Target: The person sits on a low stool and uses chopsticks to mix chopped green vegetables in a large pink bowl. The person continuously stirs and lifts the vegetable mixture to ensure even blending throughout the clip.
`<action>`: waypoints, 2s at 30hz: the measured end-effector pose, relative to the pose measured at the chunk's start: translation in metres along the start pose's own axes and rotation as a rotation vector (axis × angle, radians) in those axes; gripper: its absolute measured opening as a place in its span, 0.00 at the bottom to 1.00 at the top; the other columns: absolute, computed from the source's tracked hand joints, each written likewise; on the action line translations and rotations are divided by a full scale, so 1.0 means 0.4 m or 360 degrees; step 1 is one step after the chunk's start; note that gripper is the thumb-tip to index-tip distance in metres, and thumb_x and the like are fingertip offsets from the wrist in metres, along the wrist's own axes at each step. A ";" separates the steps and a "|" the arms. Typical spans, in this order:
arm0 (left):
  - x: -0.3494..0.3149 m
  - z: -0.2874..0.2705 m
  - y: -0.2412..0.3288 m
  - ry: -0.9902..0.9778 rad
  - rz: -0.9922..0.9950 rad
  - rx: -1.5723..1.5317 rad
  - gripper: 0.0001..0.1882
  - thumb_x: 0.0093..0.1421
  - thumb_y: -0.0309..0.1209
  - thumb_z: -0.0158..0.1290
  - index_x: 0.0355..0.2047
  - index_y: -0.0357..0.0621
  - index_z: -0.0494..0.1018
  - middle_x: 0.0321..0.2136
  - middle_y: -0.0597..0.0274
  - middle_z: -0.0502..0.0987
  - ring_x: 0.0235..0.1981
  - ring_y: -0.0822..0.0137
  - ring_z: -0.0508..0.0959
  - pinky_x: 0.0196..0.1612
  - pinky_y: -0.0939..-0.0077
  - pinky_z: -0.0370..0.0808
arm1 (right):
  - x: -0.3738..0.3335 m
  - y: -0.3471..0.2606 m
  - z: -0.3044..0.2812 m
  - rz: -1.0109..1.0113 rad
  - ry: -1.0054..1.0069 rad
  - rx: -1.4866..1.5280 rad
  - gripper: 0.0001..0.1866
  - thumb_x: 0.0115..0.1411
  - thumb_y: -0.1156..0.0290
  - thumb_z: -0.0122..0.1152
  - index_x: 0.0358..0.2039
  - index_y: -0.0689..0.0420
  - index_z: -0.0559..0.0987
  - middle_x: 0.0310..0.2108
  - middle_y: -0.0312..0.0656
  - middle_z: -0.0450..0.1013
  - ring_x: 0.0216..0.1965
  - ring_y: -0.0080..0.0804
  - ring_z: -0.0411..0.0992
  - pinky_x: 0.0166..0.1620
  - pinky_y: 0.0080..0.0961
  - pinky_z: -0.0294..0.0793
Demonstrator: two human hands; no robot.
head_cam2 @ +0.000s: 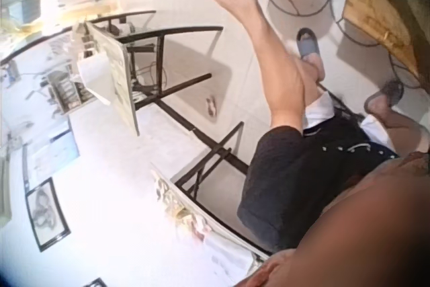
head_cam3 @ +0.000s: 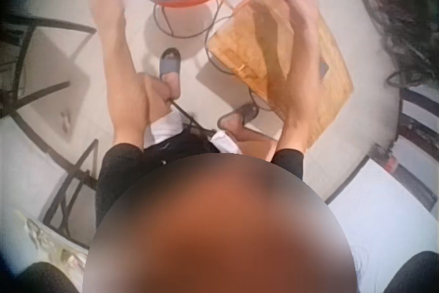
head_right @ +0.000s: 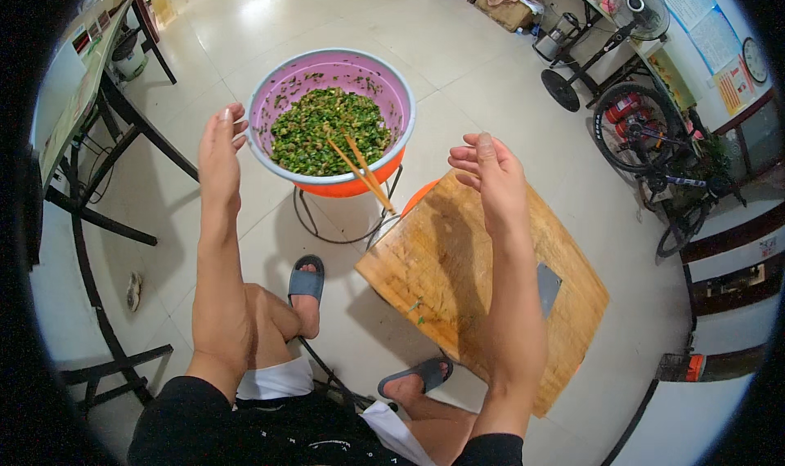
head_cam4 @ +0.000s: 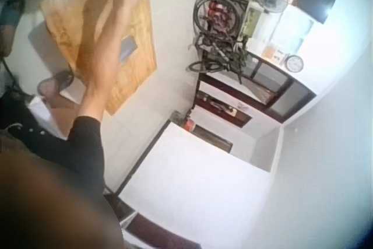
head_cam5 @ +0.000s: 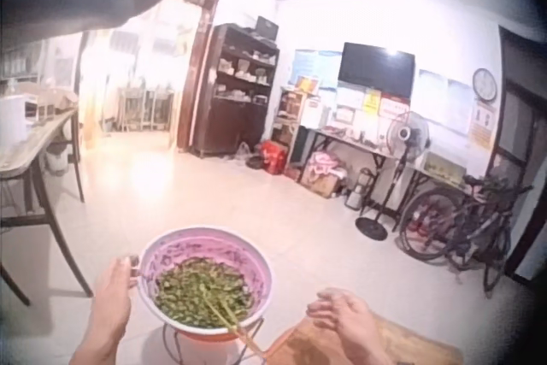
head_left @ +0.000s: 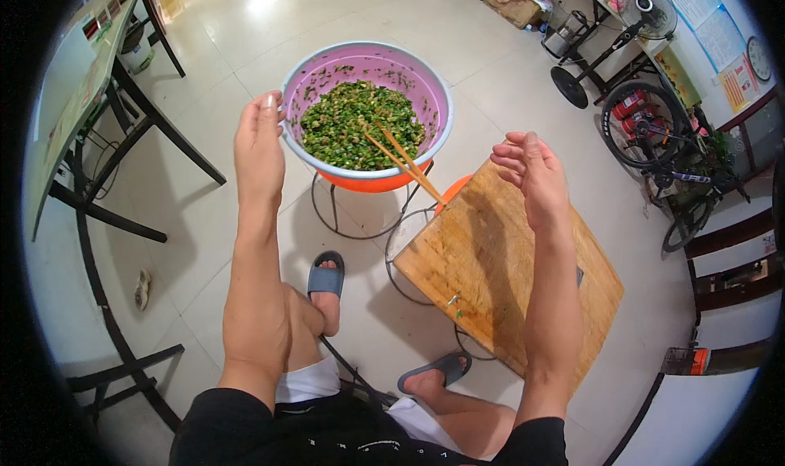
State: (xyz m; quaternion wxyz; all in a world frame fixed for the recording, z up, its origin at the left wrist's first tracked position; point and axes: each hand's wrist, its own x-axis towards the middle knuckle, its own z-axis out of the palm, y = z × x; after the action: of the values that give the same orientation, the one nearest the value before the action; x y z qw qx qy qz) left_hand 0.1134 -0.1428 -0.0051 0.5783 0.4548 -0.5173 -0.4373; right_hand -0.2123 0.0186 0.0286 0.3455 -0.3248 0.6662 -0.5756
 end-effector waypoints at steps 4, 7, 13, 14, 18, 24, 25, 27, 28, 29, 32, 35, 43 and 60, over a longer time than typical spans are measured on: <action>-0.064 0.035 0.050 -0.0051 0.0172 -0.0239 0.17 0.77 0.38 0.42 0.50 0.38 0.74 0.48 0.57 0.79 0.48 0.68 0.77 0.55 0.70 0.72 | 0.015 -0.031 -0.043 -0.0048 -0.0182 0.0106 0.26 0.75 0.47 0.50 0.52 0.60 0.77 0.41 0.41 0.81 0.45 0.29 0.80 0.46 0.25 0.78; -0.066 0.089 0.090 -0.0176 0.0225 -0.0387 0.16 0.78 0.37 0.41 0.52 0.39 0.72 0.48 0.56 0.78 0.47 0.67 0.77 0.54 0.70 0.72 | 0.066 -0.079 -0.068 -0.0101 -0.0308 0.0157 0.27 0.75 0.46 0.50 0.52 0.60 0.77 0.41 0.41 0.81 0.44 0.28 0.80 0.47 0.24 0.77; -0.048 0.215 0.249 -0.0433 0.0051 -0.0521 0.14 0.77 0.33 0.41 0.51 0.38 0.72 0.48 0.55 0.78 0.43 0.70 0.76 0.52 0.70 0.75 | 0.109 -0.147 -0.074 -0.0058 -0.0387 0.0349 0.27 0.76 0.47 0.48 0.52 0.61 0.76 0.41 0.42 0.81 0.43 0.29 0.80 0.46 0.25 0.77; -0.042 0.225 0.291 -0.0434 -0.0010 -0.0503 0.13 0.77 0.32 0.42 0.51 0.38 0.72 0.48 0.55 0.78 0.42 0.70 0.76 0.51 0.70 0.75 | 0.119 -0.158 -0.066 0.0010 -0.0401 0.0419 0.26 0.77 0.49 0.47 0.52 0.62 0.76 0.41 0.43 0.81 0.43 0.29 0.80 0.45 0.24 0.78; -0.013 0.220 0.451 -0.0536 -0.0184 -0.0272 0.13 0.76 0.34 0.40 0.50 0.40 0.70 0.45 0.54 0.76 0.39 0.70 0.76 0.47 0.72 0.75 | 0.110 -0.228 -0.002 0.0192 -0.0340 0.0578 0.23 0.78 0.52 0.44 0.51 0.62 0.74 0.40 0.44 0.80 0.40 0.32 0.81 0.44 0.26 0.79; 0.105 0.173 0.738 -0.0594 -0.0519 -0.0267 0.12 0.77 0.31 0.42 0.50 0.38 0.72 0.41 0.60 0.79 0.38 0.74 0.77 0.46 0.76 0.76 | 0.023 -0.453 0.115 0.0523 -0.0174 0.0978 0.21 0.79 0.55 0.44 0.51 0.63 0.73 0.36 0.46 0.80 0.37 0.34 0.81 0.37 0.25 0.81; 0.131 0.160 0.798 -0.0610 -0.0549 -0.0274 0.12 0.77 0.31 0.42 0.50 0.38 0.72 0.41 0.61 0.79 0.38 0.75 0.76 0.46 0.76 0.76 | 0.007 -0.508 0.135 0.0551 -0.0134 0.0982 0.21 0.78 0.55 0.44 0.50 0.63 0.73 0.36 0.46 0.79 0.36 0.34 0.81 0.37 0.26 0.82; 0.180 0.123 0.913 -0.0625 -0.0562 -0.0294 0.11 0.77 0.30 0.43 0.50 0.37 0.72 0.40 0.62 0.79 0.38 0.75 0.76 0.46 0.77 0.76 | -0.002 -0.607 0.175 0.0538 -0.0128 0.0989 0.22 0.78 0.53 0.44 0.49 0.62 0.73 0.36 0.45 0.79 0.36 0.35 0.81 0.38 0.27 0.82; 0.206 0.108 0.966 -0.0639 -0.0592 -0.0311 0.12 0.76 0.30 0.43 0.51 0.37 0.72 0.41 0.62 0.79 0.38 0.76 0.76 0.46 0.78 0.75 | -0.008 -0.646 0.185 0.0520 -0.0121 0.0983 0.23 0.78 0.52 0.44 0.49 0.61 0.73 0.36 0.45 0.79 0.37 0.37 0.81 0.38 0.28 0.83; 0.230 0.093 1.006 -0.0671 -0.0576 -0.0304 0.12 0.76 0.30 0.43 0.51 0.36 0.72 0.41 0.62 0.79 0.38 0.75 0.76 0.46 0.78 0.75 | -0.006 -0.696 0.193 0.0496 -0.0118 0.0979 0.23 0.78 0.50 0.44 0.48 0.60 0.73 0.37 0.44 0.79 0.37 0.38 0.82 0.39 0.29 0.83; 0.289 0.041 1.106 -0.0711 -0.0551 -0.0235 0.12 0.76 0.31 0.44 0.51 0.36 0.72 0.41 0.61 0.79 0.38 0.75 0.77 0.45 0.78 0.76 | 0.000 -0.865 0.245 0.0427 -0.0106 0.0962 0.23 0.77 0.49 0.45 0.47 0.60 0.73 0.35 0.44 0.79 0.36 0.37 0.81 0.38 0.29 0.82; 0.326 -0.017 1.198 -0.0635 -0.0505 -0.0262 0.12 0.76 0.31 0.44 0.50 0.36 0.72 0.41 0.61 0.79 0.37 0.75 0.77 0.45 0.78 0.76 | 0.000 -1.000 0.300 0.0319 -0.0156 0.0907 0.23 0.77 0.49 0.45 0.47 0.60 0.73 0.35 0.43 0.78 0.35 0.35 0.80 0.38 0.28 0.81; 0.324 -0.205 1.353 -0.0161 -0.0388 -0.0317 0.12 0.77 0.31 0.44 0.50 0.37 0.72 0.40 0.60 0.79 0.36 0.75 0.77 0.45 0.75 0.77 | 0.024 -1.160 0.479 0.0218 -0.0547 0.0785 0.22 0.78 0.52 0.46 0.46 0.61 0.74 0.35 0.44 0.79 0.35 0.32 0.80 0.38 0.27 0.80; 0.647 -0.577 1.271 0.0234 -0.0395 -0.0308 0.11 0.77 0.31 0.43 0.48 0.38 0.72 0.39 0.61 0.79 0.37 0.74 0.77 0.44 0.74 0.77 | 0.215 -1.251 1.070 0.0347 -0.0833 0.0685 0.20 0.78 0.54 0.47 0.45 0.60 0.75 0.35 0.44 0.79 0.36 0.35 0.80 0.39 0.28 0.79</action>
State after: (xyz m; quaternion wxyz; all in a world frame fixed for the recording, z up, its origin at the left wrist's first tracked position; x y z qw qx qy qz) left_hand 0.3825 -0.2750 0.5324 0.5972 0.4881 -0.3691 -0.5186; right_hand 0.1149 -0.3481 0.4750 0.6244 -0.3080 0.4494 -0.5598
